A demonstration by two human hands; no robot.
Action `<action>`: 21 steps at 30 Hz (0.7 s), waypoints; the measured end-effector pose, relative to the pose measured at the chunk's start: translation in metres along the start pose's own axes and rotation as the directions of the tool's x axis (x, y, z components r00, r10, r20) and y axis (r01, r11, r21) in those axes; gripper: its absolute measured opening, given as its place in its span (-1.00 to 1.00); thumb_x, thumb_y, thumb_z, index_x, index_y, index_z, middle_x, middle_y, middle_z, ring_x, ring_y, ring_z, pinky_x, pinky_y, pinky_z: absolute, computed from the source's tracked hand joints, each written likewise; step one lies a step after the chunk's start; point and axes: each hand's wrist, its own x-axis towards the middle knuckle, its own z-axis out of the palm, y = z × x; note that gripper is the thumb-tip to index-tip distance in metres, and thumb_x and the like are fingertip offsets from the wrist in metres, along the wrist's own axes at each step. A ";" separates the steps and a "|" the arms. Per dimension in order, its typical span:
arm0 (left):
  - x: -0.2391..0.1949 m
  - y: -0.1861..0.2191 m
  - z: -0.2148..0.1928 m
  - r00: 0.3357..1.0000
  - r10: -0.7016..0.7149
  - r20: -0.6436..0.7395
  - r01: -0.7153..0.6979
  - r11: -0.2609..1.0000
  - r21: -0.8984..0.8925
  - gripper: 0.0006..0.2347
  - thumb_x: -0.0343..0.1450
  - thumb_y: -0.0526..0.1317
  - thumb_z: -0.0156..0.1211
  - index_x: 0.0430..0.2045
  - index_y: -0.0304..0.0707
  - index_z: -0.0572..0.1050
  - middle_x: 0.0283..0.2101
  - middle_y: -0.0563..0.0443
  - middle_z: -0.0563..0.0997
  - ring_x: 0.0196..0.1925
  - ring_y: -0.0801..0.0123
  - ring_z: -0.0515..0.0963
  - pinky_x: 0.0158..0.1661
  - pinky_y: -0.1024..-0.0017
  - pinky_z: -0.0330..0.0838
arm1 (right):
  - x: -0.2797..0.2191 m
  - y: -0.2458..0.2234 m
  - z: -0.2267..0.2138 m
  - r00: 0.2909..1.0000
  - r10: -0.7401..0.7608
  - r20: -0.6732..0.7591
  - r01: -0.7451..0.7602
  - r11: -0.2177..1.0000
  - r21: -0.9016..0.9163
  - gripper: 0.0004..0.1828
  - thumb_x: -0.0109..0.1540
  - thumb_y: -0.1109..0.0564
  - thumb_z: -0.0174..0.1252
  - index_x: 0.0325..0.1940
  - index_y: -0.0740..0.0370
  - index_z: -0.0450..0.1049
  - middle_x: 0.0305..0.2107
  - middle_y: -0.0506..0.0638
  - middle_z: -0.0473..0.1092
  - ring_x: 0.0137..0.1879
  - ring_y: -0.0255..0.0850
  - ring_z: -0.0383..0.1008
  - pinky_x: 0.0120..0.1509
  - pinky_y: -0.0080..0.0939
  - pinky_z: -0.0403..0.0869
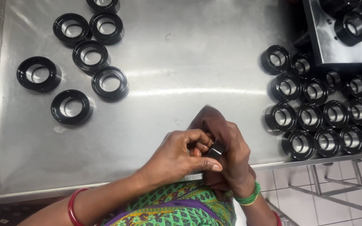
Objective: Cleaning and inspecting black metal rings with a cloth and a marker at a workstation.
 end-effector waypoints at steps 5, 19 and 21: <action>-0.002 -0.011 -0.002 0.955 0.298 -0.014 -0.291 0.941 0.174 -0.61 0.19 -0.06 0.53 -0.28 -0.39 0.60 -0.31 0.03 0.64 -0.32 0.54 0.59 -0.30 0.49 0.57 | -0.034 0.034 0.014 0.817 0.497 0.293 -0.575 0.654 0.492 -0.70 0.44 0.09 0.15 0.14 0.38 0.43 -0.27 0.10 0.51 -0.14 -0.24 0.60 -0.10 -0.29 0.59; 0.000 -0.020 -0.001 0.998 0.057 -0.031 -0.048 0.974 0.220 -0.66 0.19 0.02 0.46 -0.43 -0.28 0.64 -0.46 0.10 0.57 -0.43 0.49 0.51 -0.41 0.37 0.49 | 0.012 0.001 0.004 0.983 0.160 0.090 -0.158 0.987 -0.021 -0.60 0.23 0.18 0.25 0.14 0.27 0.42 -0.25 0.06 0.50 -0.15 -0.17 0.62 -0.15 -0.23 0.58; 0.000 -0.027 -0.001 0.978 0.206 -0.017 -0.196 0.950 0.244 -0.66 0.19 0.01 0.46 -0.35 -0.25 0.65 -0.39 0.11 0.59 -0.34 0.49 0.55 -0.36 0.42 0.54 | 0.013 0.005 0.005 0.848 0.444 0.289 -0.524 0.788 0.325 -0.58 0.25 0.08 0.18 0.15 0.28 0.38 -0.26 -0.04 0.56 -0.17 -0.28 0.66 -0.13 -0.31 0.68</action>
